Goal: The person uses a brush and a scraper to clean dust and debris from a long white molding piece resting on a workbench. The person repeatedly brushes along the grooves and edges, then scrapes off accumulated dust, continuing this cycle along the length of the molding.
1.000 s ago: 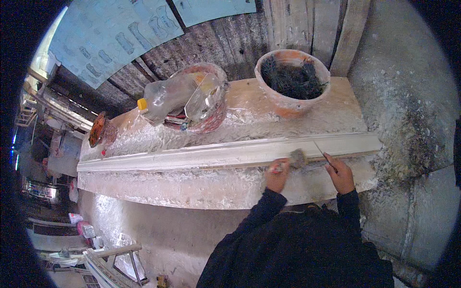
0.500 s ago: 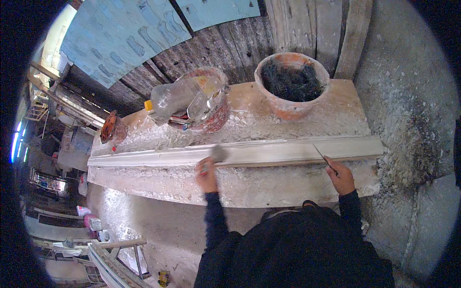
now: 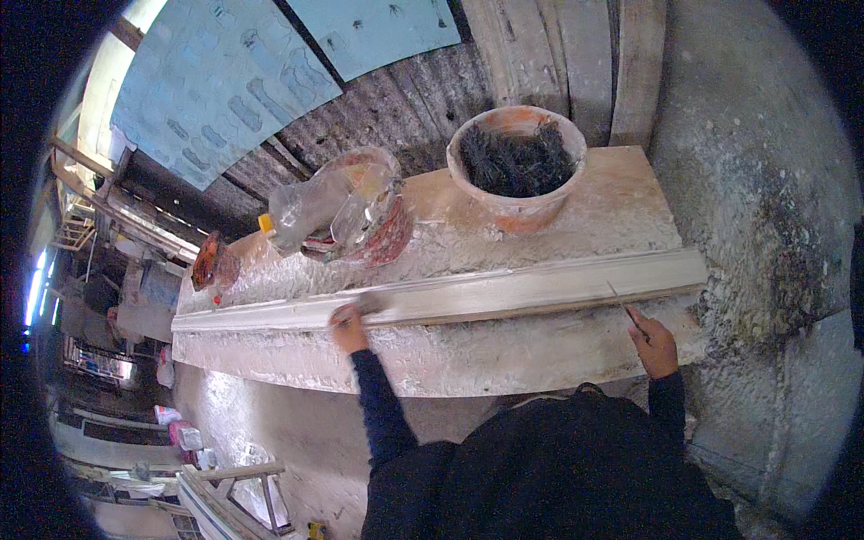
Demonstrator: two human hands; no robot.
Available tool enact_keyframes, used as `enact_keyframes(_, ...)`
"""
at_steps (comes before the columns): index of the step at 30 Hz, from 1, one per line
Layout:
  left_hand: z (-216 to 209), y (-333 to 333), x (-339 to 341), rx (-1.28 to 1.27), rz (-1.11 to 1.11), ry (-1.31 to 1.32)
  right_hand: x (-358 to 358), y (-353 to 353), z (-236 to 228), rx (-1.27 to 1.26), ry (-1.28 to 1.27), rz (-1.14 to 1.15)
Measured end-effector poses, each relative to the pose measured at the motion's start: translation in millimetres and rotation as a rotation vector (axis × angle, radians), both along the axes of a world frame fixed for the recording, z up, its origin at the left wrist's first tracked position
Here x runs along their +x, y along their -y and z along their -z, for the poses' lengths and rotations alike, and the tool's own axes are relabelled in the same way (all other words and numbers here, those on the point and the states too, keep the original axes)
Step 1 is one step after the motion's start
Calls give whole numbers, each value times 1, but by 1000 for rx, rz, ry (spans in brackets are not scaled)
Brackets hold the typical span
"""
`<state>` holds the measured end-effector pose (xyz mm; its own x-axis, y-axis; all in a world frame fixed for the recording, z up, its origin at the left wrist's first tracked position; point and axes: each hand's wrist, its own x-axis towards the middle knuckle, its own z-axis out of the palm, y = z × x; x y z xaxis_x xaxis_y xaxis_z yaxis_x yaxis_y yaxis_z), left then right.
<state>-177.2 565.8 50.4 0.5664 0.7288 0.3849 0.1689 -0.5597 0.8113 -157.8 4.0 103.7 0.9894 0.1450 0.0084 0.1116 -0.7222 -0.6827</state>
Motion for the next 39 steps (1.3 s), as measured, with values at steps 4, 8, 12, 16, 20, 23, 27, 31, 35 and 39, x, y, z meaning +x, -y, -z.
enact_keyframes(4,-43,-38,-47,55,-24,228,3,4,4,-37,20,-15)
enact_keyframes(8,-51,66,-17,-72,96,126,17,-2,22,-71,153,-128)
enact_keyframes(12,-10,184,12,-504,475,239,29,-35,3,29,77,-206)
enact_keyframes(16,1,170,2,-765,350,152,31,-57,-19,26,-91,-231)
enact_keyframes(20,-11,86,-33,-538,224,123,29,-57,3,73,-34,-239)
enact_keyframes(23,-21,-6,-70,505,-119,-119,21,-53,17,-5,13,-227)
enact_keyframes(27,-21,-81,-114,281,-243,-19,11,-77,16,-35,-29,-238)
enact_keyframes(31,-35,-24,-85,-328,109,241,11,-117,4,-119,-240,-226)
enact_keyframes(35,-5,20,-52,-655,306,294,7,-194,-1,-61,-98,-244)
enact_keyframes(39,-4,-47,-58,-613,294,234,-2,-269,-9,132,40,-280)
